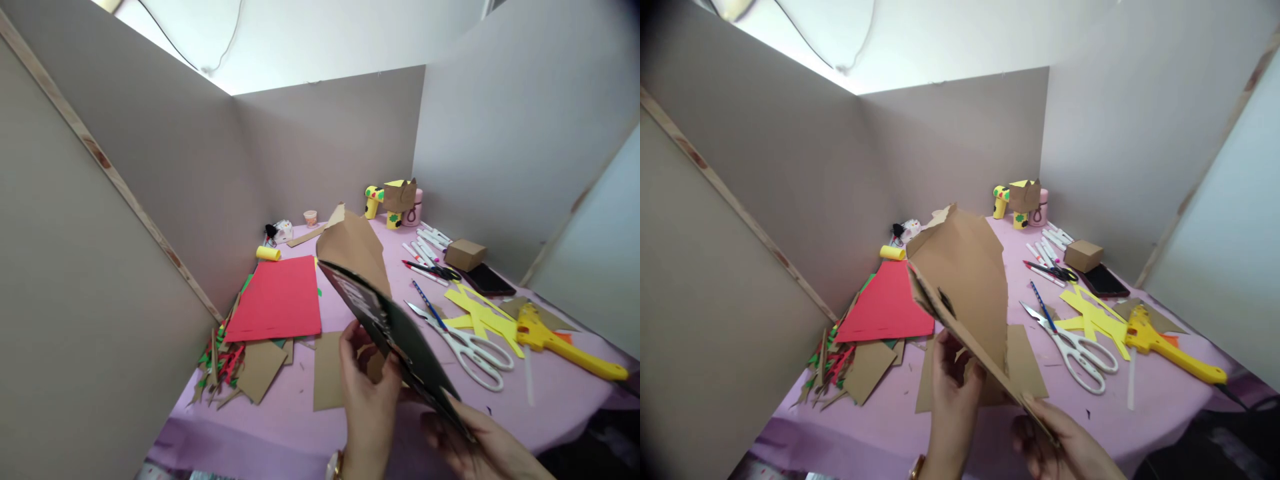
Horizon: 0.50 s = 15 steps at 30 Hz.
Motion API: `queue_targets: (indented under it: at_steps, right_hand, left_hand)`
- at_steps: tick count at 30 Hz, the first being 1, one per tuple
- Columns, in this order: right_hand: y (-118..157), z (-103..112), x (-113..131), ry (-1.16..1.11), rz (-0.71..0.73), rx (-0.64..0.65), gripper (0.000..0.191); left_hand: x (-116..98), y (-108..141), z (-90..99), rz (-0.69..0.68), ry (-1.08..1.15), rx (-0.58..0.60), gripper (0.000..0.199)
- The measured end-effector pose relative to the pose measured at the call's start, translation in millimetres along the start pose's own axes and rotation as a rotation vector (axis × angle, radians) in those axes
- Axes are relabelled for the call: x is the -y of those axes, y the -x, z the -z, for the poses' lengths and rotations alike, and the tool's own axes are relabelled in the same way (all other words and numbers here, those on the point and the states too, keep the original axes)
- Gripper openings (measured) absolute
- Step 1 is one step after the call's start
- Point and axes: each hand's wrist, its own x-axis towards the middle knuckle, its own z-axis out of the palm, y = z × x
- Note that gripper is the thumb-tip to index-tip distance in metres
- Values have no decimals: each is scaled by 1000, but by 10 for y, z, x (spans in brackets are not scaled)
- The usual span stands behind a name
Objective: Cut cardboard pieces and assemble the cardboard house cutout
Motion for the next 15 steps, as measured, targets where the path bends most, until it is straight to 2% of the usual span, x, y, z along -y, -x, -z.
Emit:
queue_targets:
  at_steps: [2,4,5,6,7,9,11,13,15]
  right_hand:
    - [49,47,13,283,239,-170,36]
    - [113,105,53,633,576,-384,46]
    - [144,119,80,797,733,-452,51]
    - [170,114,108,925,850,-468,55]
    - [188,87,136,1032,936,-432,54]
    - [192,-30,188,1190,1065,-320,40]
    - [159,-188,237,1291,1183,-282,28]
    - [118,-328,280,1342,1250,-294,26]
    - [89,-414,314,1365,1252,-319,27]
  left_hand:
    - [7,-14,23,-22,-9,-25,38]
    - [20,-9,31,-16,-21,-40,36]
    - [26,-1,28,-5,-20,-47,36]
    - [29,7,20,9,-12,-53,36]
    - [30,15,11,30,-4,-60,37]
    - [18,17,-6,74,-6,-77,41]
    - [-8,-2,-7,105,-45,-98,41]
    - [-42,-37,10,117,-101,-113,36]
    - [-75,-70,37,119,-136,-101,34]
